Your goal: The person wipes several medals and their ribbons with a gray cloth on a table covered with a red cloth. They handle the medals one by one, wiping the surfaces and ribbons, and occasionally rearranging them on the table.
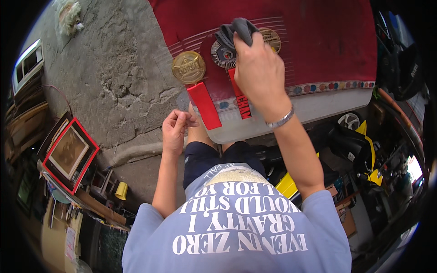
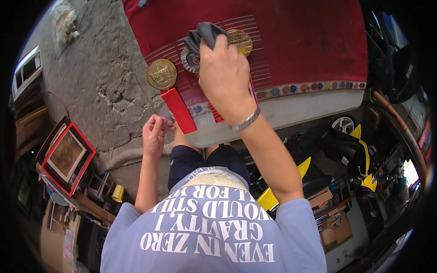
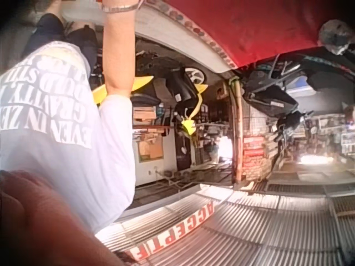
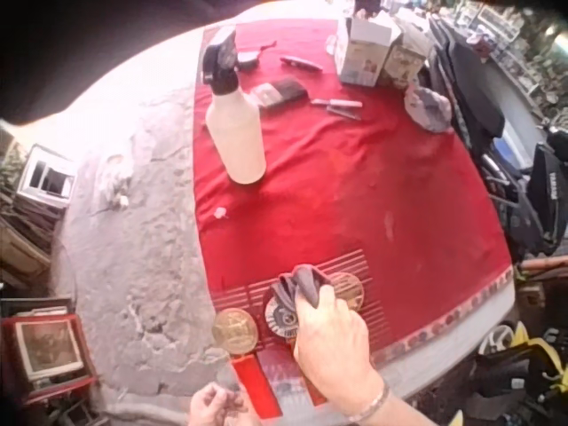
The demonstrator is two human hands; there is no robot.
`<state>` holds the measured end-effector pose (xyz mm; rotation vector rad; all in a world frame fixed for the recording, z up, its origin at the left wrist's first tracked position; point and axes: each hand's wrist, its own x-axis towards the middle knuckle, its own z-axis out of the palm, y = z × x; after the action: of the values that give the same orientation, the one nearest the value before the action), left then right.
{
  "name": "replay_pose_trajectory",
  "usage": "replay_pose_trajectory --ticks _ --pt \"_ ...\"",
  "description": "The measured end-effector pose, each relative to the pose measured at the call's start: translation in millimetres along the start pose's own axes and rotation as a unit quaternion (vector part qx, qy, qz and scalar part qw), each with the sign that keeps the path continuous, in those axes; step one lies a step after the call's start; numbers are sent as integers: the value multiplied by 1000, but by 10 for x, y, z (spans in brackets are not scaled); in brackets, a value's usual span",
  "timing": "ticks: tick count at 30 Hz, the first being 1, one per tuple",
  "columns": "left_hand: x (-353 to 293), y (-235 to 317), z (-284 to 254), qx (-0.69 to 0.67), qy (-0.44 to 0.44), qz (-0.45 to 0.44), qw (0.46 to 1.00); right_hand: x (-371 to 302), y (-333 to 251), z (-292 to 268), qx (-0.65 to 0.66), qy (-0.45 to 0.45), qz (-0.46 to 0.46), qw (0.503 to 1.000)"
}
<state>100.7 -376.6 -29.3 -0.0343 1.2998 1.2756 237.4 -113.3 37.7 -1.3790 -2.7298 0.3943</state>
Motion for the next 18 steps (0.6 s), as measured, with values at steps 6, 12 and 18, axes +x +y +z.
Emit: replay_pose_trajectory --ticks 6,12,18 --pt "-23 -36 -29 -19 0 -7 1000 -689 -17 -386 86 -167 146 971" --pt "-15 21 -3 -16 -14 -5 1000 -541 -65 -873 111 -146 138 973" --pt "-10 16 -13 -6 -8 -22 1000 211 -92 -58 -128 -20 -104 986"
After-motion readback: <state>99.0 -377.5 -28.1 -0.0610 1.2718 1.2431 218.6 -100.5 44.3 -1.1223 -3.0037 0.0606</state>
